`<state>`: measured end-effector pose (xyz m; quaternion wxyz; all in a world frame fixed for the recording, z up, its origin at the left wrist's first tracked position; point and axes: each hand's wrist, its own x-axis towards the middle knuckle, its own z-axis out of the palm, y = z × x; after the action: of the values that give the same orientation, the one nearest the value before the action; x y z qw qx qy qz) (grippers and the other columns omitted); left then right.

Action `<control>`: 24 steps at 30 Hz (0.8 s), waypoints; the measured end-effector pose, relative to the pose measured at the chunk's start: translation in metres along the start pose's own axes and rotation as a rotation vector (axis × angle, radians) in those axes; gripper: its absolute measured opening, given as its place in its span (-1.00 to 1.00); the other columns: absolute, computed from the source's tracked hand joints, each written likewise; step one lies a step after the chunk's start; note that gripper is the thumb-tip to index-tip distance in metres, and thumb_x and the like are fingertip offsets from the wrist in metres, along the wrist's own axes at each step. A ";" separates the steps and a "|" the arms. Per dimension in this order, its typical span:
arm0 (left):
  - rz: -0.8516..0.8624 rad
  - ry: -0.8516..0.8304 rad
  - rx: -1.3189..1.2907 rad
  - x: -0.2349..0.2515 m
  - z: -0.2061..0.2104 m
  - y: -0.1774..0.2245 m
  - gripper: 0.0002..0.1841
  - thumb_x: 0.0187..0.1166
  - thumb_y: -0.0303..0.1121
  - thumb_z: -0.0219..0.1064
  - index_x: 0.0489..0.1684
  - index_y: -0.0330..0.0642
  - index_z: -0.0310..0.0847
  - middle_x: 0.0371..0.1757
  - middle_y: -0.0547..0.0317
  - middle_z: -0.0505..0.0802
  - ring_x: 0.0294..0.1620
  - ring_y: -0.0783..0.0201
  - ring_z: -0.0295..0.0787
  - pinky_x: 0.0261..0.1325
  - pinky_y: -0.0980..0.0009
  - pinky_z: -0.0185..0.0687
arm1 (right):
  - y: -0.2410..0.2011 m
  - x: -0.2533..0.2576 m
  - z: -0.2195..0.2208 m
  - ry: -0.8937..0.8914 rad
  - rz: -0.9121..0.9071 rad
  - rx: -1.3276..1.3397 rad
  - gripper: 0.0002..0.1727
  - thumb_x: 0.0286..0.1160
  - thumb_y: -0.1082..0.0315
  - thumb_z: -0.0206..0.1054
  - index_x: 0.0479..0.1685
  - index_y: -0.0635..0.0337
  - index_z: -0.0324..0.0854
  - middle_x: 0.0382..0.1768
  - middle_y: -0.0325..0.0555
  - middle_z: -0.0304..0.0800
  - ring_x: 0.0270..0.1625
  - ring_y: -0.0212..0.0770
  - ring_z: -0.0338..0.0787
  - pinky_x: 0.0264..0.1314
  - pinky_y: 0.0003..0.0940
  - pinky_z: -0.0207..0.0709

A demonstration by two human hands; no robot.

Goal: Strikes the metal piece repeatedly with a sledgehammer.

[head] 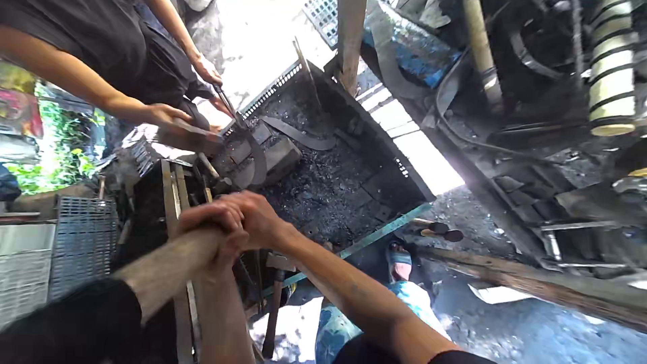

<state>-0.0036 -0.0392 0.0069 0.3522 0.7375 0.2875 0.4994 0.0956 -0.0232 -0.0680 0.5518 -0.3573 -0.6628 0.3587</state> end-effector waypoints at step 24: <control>-0.672 0.240 -0.131 -0.131 0.037 -0.218 -0.72 0.53 -0.13 0.46 0.03 -0.06 0.69 -0.42 0.32 0.79 -0.50 0.38 0.72 -0.34 0.35 0.76 | 0.164 -0.125 0.056 -0.189 0.852 0.040 -0.61 0.16 -0.03 0.58 -0.08 -0.07 0.74 -0.27 -0.13 0.86 -0.18 -0.07 0.85 -0.13 0.20 0.72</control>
<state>-0.0290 -0.0218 -0.2484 0.5071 0.5139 0.5203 0.4561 0.0703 -0.0562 -0.2774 0.2983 -0.5536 -0.4965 0.5983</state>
